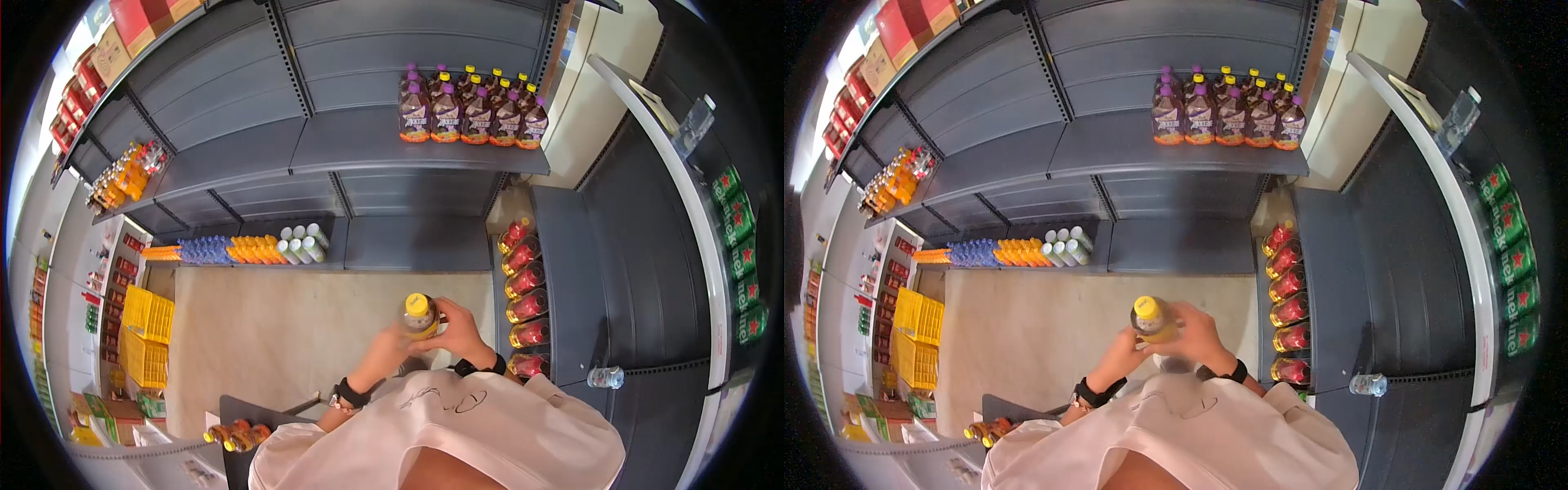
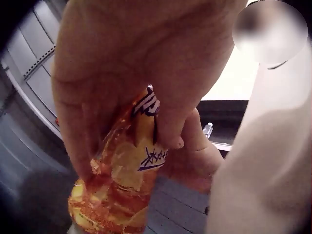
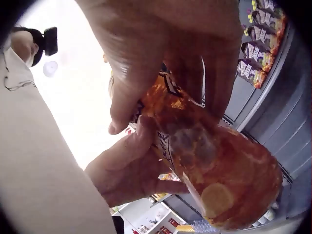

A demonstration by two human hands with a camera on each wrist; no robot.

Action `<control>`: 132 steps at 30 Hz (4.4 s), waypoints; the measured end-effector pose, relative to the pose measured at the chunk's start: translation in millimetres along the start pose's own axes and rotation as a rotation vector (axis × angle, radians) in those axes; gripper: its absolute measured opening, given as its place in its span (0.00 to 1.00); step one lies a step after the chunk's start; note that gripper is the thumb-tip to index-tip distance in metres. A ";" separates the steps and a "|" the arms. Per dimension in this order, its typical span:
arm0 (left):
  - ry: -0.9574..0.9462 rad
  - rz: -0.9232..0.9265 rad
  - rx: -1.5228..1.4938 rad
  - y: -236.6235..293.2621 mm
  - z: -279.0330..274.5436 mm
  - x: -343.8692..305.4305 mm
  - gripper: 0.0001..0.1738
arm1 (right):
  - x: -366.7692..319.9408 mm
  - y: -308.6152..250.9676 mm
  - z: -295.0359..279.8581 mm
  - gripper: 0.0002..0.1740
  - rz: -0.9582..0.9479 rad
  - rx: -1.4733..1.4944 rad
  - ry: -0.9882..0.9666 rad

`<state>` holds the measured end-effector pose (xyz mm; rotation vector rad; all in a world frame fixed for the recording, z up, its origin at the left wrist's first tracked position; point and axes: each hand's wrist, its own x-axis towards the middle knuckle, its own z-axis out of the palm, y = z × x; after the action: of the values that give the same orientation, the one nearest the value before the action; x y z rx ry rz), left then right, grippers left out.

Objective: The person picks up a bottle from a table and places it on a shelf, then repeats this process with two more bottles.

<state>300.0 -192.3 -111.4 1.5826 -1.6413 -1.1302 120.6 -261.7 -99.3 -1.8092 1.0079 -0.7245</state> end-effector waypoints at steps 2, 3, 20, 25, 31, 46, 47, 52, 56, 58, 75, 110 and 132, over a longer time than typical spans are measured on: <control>-0.003 0.041 0.046 -32.4 -20.1 25.1 0.23 | 27.4 -4.1 8.9 0.44 0.011 -0.073 0.040; -0.016 0.037 0.044 -30.1 -29.9 33.4 0.23 | 39.1 -6.6 10.0 0.44 0.024 -0.071 0.044; 0.321 -0.117 0.041 -58.7 -133.3 149.0 0.38 | 229.7 5.0 64.1 0.35 0.097 0.233 0.148; 0.426 0.052 -0.003 -79.0 -185.3 225.2 0.37 | 319.8 19.0 69.0 0.37 -0.027 0.283 0.190; 0.283 0.122 -0.190 -106.6 -249.7 328.3 0.32 | 401.1 7.5 50.4 0.30 -0.045 0.389 0.235; 0.239 0.270 -0.009 -114.7 -286.6 511.3 0.36 | 487.2 102.2 55.4 0.38 -0.065 0.037 0.330; 0.222 0.285 0.020 -113.9 -288.5 523.7 0.37 | 491.7 104.6 52.9 0.40 -0.082 -0.020 0.334; 0.308 0.294 0.087 -114.6 -290.2 600.0 0.44 | 508.4 144.2 62.5 0.45 -0.123 -0.546 0.211; 0.337 0.360 0.091 -120.5 -296.4 674.5 0.49 | 501.7 127.2 73.4 0.51 -0.132 -0.826 0.181; 0.362 0.343 0.145 -113.5 -298.6 698.0 0.49 | 504.1 124.6 72.7 0.53 -0.136 -0.862 0.211; 0.417 0.234 0.209 -109.6 -290.6 736.9 0.50 | 503.0 117.5 76.2 0.57 -0.085 -0.785 0.274; 1.209 -0.740 -0.317 -53.3 53.8 122.3 0.18 | 303.3 130.4 119.7 0.24 -0.488 -0.083 -1.547; 2.054 -0.968 -0.551 49.1 399.2 -129.0 0.20 | -141.7 83.1 134.0 0.21 -0.923 -0.207 -2.283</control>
<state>-54.4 0.6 -236.5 1.7459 0.7357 0.1603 131.0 -101.9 -238.2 -1.7602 -1.2961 1.0775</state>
